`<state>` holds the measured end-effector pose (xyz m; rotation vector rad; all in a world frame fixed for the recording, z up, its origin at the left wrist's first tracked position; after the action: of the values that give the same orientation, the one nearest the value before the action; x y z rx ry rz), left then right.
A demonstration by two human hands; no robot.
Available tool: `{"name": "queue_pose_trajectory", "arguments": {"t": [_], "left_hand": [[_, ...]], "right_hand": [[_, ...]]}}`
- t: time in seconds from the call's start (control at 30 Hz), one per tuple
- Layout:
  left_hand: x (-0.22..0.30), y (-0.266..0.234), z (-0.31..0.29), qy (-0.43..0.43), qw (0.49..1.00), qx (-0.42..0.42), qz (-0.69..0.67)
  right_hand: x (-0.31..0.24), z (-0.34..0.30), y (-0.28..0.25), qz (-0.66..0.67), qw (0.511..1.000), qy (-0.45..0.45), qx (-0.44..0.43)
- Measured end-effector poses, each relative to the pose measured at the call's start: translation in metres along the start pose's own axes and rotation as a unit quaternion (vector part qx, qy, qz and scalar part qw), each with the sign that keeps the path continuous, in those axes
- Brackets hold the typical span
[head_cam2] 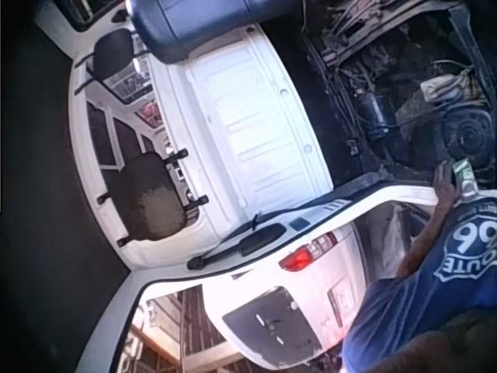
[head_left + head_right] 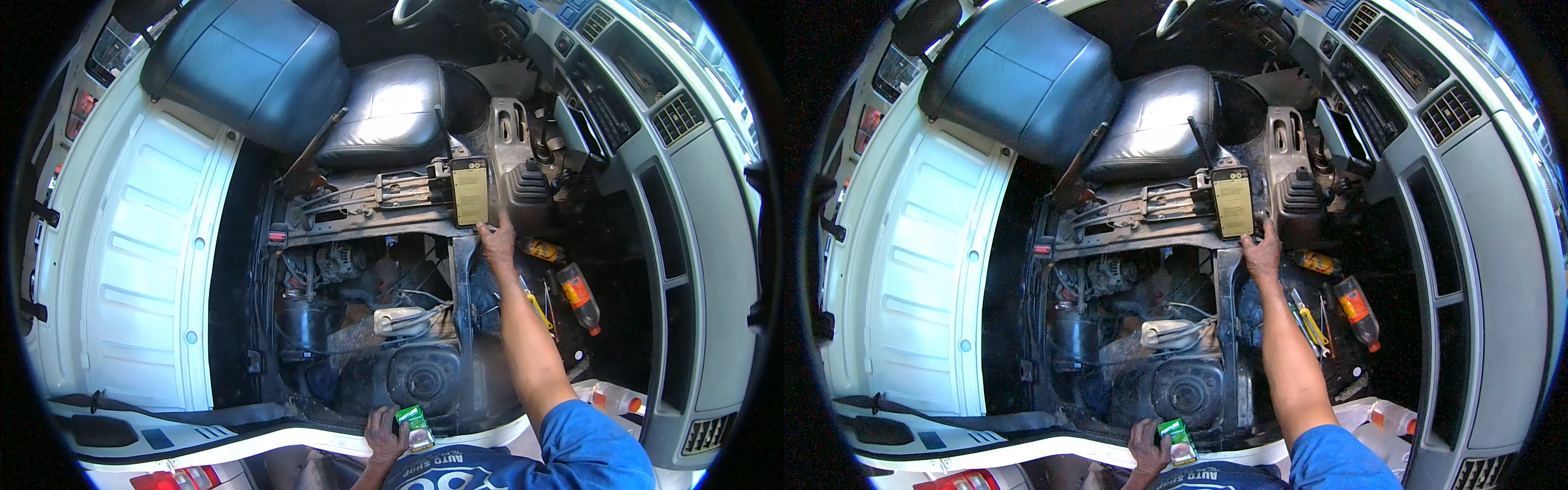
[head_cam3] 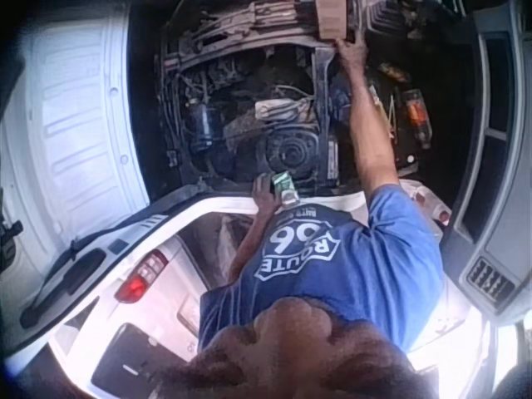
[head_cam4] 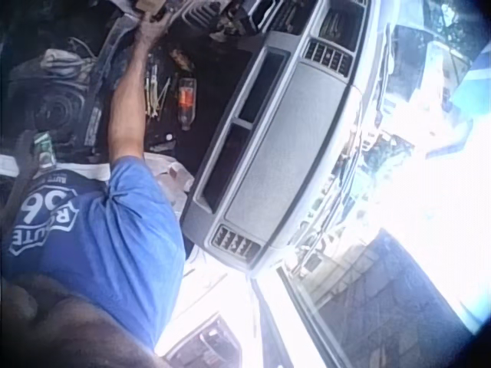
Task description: The person walks through an auto repair shop, approaches a white van with its interior partially disassembled, and inspects the center console area. They handle a small green box and a smartphone, placing the phone on the dashboard and interacting with the console components.
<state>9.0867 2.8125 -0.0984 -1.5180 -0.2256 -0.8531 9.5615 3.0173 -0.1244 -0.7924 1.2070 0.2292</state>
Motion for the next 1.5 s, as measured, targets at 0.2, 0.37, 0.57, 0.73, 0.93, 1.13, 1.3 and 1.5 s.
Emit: {"name": "queue_pose_trajectory", "arguments": {"t": [0.2, 0.37, 0.57, 0.73, 0.93, 1.13, 1.3, 1.5], "left_hand": [[0.000, -0.004, -0.001, 0.014, 1.000, -0.007, -0.007], [0.000, -0.004, -0.001, 0.026, 1.000, -0.001, 0.004], [0.002, -0.004, -0.001, 0.035, 0.999, 0.021, 0.006], [-0.001, -0.002, -0.003, 0.032, 0.999, 0.000, 0.016], [-0.005, -0.002, -0.006, 0.025, 1.000, -0.006, 0.018], [-0.002, -0.002, -0.005, 0.028, 0.999, 0.001, 0.014], [-0.004, -0.004, -0.006, 0.034, 0.999, -0.002, 0.015], [0.002, -0.001, 0.000, 0.041, 0.999, 0.000, 0.021]], "right_hand": [[-0.006, 0.004, -0.008, 0.078, 0.997, -0.012, -0.026], [-0.010, 0.009, -0.009, 0.015, 0.998, -0.057, -0.028], [-0.014, 0.005, -0.010, -0.007, 0.998, -0.049, -0.044], [-0.024, 0.003, -0.013, 0.006, 0.997, -0.063, -0.033], [-0.023, 0.005, -0.009, 0.009, 0.998, -0.039, -0.046], [-0.025, 0.008, -0.014, -0.025, 0.998, -0.054, -0.031], [-0.017, 0.009, -0.008, -0.024, 0.998, -0.037, -0.050], [-0.017, 0.006, -0.007, -0.010, 0.998, -0.028, -0.053]]}}
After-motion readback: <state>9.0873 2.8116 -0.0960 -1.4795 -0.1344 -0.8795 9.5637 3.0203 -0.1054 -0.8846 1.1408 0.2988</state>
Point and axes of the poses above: each hand's wrist, its own z-axis towards the middle knuckle, its own y-axis out of the palm, x = y × z, the point moved 9 cm from there along z, towards the middle knuckle
